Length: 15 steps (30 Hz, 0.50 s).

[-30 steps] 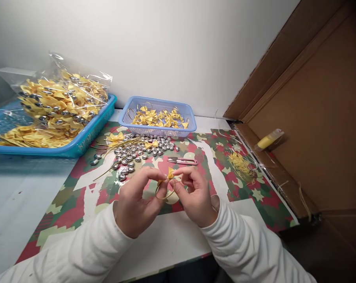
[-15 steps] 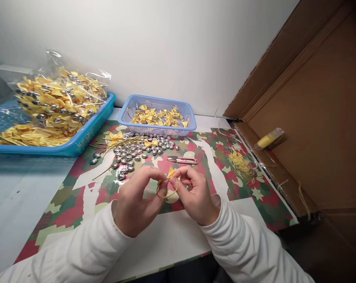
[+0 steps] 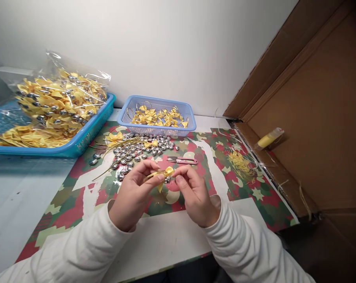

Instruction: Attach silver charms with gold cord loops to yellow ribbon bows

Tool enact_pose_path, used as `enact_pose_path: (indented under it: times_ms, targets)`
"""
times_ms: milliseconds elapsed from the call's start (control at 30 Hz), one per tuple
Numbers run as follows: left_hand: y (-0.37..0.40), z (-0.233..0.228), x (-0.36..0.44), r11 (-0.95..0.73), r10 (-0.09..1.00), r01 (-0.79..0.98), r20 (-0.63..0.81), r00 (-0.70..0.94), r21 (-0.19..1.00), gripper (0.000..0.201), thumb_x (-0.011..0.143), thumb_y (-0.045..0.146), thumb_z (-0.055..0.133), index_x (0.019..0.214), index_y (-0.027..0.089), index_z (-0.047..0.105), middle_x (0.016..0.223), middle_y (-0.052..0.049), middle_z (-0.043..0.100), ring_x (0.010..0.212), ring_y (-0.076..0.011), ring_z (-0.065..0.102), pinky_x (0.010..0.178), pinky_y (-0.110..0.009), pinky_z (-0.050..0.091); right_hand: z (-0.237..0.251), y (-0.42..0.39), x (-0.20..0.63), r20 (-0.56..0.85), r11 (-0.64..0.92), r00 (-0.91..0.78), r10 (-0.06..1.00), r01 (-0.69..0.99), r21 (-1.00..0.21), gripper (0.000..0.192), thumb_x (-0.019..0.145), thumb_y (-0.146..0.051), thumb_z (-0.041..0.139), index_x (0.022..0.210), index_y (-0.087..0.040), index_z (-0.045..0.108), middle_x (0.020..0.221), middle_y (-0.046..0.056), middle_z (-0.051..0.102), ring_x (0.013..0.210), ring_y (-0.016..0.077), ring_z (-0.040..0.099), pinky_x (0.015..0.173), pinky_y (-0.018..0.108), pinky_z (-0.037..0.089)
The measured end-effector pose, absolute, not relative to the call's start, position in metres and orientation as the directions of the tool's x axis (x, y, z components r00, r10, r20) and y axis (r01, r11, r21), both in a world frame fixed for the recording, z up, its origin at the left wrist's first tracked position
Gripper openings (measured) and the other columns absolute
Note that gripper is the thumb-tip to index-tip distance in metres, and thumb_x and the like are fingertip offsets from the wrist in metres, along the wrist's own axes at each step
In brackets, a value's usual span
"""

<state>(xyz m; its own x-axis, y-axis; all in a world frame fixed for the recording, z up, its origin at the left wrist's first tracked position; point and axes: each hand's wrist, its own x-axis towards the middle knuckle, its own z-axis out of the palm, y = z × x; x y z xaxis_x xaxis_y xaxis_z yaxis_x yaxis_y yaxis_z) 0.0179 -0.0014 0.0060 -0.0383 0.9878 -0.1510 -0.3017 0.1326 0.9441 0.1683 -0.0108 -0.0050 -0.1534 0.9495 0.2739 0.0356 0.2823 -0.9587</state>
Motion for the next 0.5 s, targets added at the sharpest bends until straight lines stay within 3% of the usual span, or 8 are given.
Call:
enact_pose_path:
  times_ms: [233,500]
  targets:
    - [0.0007,0.0085,0.0182,0.168,0.978,-0.383,-0.203,-0.051,0.908,0.032,0.054,0.024,0.082,0.075,0.020,0.057,0.066,0.003,0.062,0.064,-0.0129,0.056,0.058,-0.022,0.044,-0.0081,-0.0095,0.1667,0.323,0.323,-0.095,0.942,-0.014,-0.946,0.013,0.095,-0.028,0.054,0.103,-0.021,0.062,0.085,0.003,0.070,0.080,0.0151,0.069,0.075,0.030,0.055]
    - [0.0021,0.0069,0.0150,0.087,0.971,-0.374,-0.162,-0.173,0.923,0.032,0.057,0.023,0.083,0.076,0.020,0.058,0.075,0.003,0.060,0.069,-0.0118,0.055,0.061,-0.022,0.043,-0.0081,-0.0117,0.1661,0.273,0.263,-0.065,0.960,-0.129,-0.956,0.020,0.096,-0.039,0.054,0.091,-0.021,0.060,0.077,0.002,0.072,0.076,0.0145,0.068,0.075,0.029,0.055]
